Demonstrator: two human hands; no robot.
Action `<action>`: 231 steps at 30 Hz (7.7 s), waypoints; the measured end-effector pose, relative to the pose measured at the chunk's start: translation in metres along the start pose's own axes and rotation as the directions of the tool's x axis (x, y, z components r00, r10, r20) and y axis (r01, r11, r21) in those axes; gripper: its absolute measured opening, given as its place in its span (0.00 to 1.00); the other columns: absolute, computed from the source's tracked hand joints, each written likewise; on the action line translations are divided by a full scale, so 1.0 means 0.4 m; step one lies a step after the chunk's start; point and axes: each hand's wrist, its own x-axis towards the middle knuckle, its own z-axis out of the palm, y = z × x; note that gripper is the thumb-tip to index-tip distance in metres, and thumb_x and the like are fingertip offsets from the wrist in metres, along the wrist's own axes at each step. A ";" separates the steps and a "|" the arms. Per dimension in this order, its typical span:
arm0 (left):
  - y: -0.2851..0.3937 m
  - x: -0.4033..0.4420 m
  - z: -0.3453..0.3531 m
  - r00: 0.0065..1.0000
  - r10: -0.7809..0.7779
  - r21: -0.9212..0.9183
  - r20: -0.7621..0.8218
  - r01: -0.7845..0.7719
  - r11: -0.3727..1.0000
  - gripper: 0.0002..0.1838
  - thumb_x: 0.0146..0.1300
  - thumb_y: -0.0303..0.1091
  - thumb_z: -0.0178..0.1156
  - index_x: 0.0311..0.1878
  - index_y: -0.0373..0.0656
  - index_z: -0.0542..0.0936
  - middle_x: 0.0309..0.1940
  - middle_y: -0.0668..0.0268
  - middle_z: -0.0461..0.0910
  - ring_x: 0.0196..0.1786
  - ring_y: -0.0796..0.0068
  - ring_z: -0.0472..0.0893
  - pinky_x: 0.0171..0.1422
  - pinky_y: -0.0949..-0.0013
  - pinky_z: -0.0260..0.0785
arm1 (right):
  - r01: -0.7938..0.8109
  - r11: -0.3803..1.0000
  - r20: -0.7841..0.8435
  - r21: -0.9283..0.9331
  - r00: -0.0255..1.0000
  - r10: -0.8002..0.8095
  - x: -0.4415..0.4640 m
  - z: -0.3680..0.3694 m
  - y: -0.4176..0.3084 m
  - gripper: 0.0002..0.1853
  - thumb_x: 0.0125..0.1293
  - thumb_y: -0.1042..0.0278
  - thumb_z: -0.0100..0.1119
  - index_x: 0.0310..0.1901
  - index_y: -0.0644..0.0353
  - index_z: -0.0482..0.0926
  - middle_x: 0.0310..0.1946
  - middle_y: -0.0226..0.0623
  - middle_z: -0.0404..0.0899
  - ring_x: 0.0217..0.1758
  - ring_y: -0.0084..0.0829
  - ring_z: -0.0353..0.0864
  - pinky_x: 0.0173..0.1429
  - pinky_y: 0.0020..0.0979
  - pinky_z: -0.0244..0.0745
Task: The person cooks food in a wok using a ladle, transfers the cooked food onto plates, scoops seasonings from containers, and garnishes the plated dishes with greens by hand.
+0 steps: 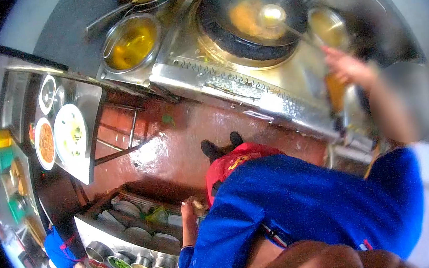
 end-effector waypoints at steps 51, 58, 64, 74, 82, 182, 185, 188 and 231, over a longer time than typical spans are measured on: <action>0.081 -0.169 0.112 0.998 0.037 0.028 -0.052 -0.035 0.999 0.10 0.62 0.32 0.56 0.43 0.39 0.83 0.34 0.64 0.84 0.35 0.68 0.83 0.38 0.66 0.76 | 0.057 0.998 0.064 0.008 0.996 -0.057 0.222 0.070 -0.059 0.33 0.74 0.51 0.52 0.76 0.35 0.52 0.26 0.18 0.68 0.19 0.12 0.61 0.18 0.16 0.56; -0.042 -0.144 0.089 0.992 -0.049 0.002 -0.120 0.049 0.999 0.09 0.62 0.31 0.56 0.43 0.39 0.81 0.33 0.63 0.83 0.34 0.67 0.83 0.35 0.65 0.75 | -0.022 0.998 -0.009 -0.062 1.000 0.022 0.209 -0.145 0.015 0.31 0.77 0.56 0.45 0.77 0.36 0.47 0.21 0.25 0.67 0.11 0.16 0.61 0.12 0.22 0.61; -0.005 -0.216 0.138 0.965 -0.154 -0.226 -0.211 0.105 0.968 0.10 0.60 0.32 0.57 0.41 0.38 0.81 0.30 0.64 0.82 0.28 0.69 0.80 0.30 0.67 0.72 | 0.059 0.998 0.041 0.011 0.997 -0.060 0.232 0.070 -0.048 0.30 0.75 0.49 0.49 0.75 0.33 0.55 0.25 0.18 0.60 0.18 0.13 0.51 0.18 0.17 0.50; -0.149 -0.347 0.208 0.884 0.334 0.386 -0.326 -0.198 0.901 0.17 0.62 0.41 0.52 0.38 0.42 0.88 0.38 0.60 0.86 0.39 0.66 0.83 0.45 0.64 0.73 | 0.499 0.678 -0.015 -0.541 0.800 -0.600 0.259 -0.200 0.235 0.29 0.71 0.67 0.51 0.72 0.64 0.61 0.64 0.54 0.71 0.64 0.49 0.73 0.69 0.40 0.66; -0.011 -0.412 0.242 0.817 0.114 -0.424 -0.566 -0.406 0.809 0.07 0.55 0.26 0.60 0.38 0.38 0.79 0.32 0.64 0.82 0.34 0.73 0.80 0.39 0.66 0.75 | 0.228 0.857 -0.408 -0.461 0.804 -0.433 0.067 0.067 0.291 0.34 0.66 0.72 0.49 0.74 0.57 0.53 0.49 0.46 0.74 0.46 0.41 0.72 0.48 0.39 0.67; 0.509 -0.513 0.603 0.954 0.272 -0.544 0.128 -0.162 0.824 0.27 0.58 0.37 0.56 0.58 0.30 0.75 0.47 0.51 0.82 0.45 0.58 0.85 0.48 0.59 0.81 | 0.471 0.833 -0.397 0.292 0.851 -0.342 0.081 0.221 0.204 0.35 0.65 0.75 0.49 0.74 0.55 0.53 0.24 0.30 0.70 0.19 0.20 0.69 0.18 0.25 0.64; 0.537 -0.506 0.597 0.982 0.184 -0.664 0.050 -0.105 0.740 0.27 0.59 0.39 0.55 0.58 0.31 0.75 0.48 0.51 0.82 0.46 0.57 0.84 0.50 0.58 0.80 | 0.380 0.710 -0.247 0.593 0.925 -0.290 0.065 0.198 0.146 0.36 0.63 0.76 0.50 0.74 0.55 0.55 0.24 0.30 0.71 0.19 0.22 0.69 0.19 0.25 0.66; 0.516 -0.461 0.589 0.982 0.136 -0.677 0.131 -0.011 0.736 0.28 0.59 0.46 0.59 0.58 0.38 0.76 0.48 0.57 0.82 0.48 0.59 0.83 0.52 0.57 0.78 | 0.346 0.719 -0.222 0.602 0.938 -0.266 0.032 0.189 0.157 0.36 0.61 0.77 0.51 0.73 0.55 0.56 0.25 0.30 0.72 0.19 0.20 0.69 0.19 0.24 0.65; -0.677 -1.103 0.539 0.459 -0.548 -0.346 -0.700 -0.888 -0.302 0.13 0.60 0.24 0.56 0.49 0.38 0.77 0.43 0.64 0.81 0.45 0.72 0.81 0.52 0.66 0.75 | 0.668 -0.418 0.782 0.615 -0.585 0.216 -1.386 2.510 0.607 0.37 0.57 0.80 0.49 0.70 0.50 0.58 0.48 0.56 0.75 0.45 0.59 0.80 0.52 0.52 0.76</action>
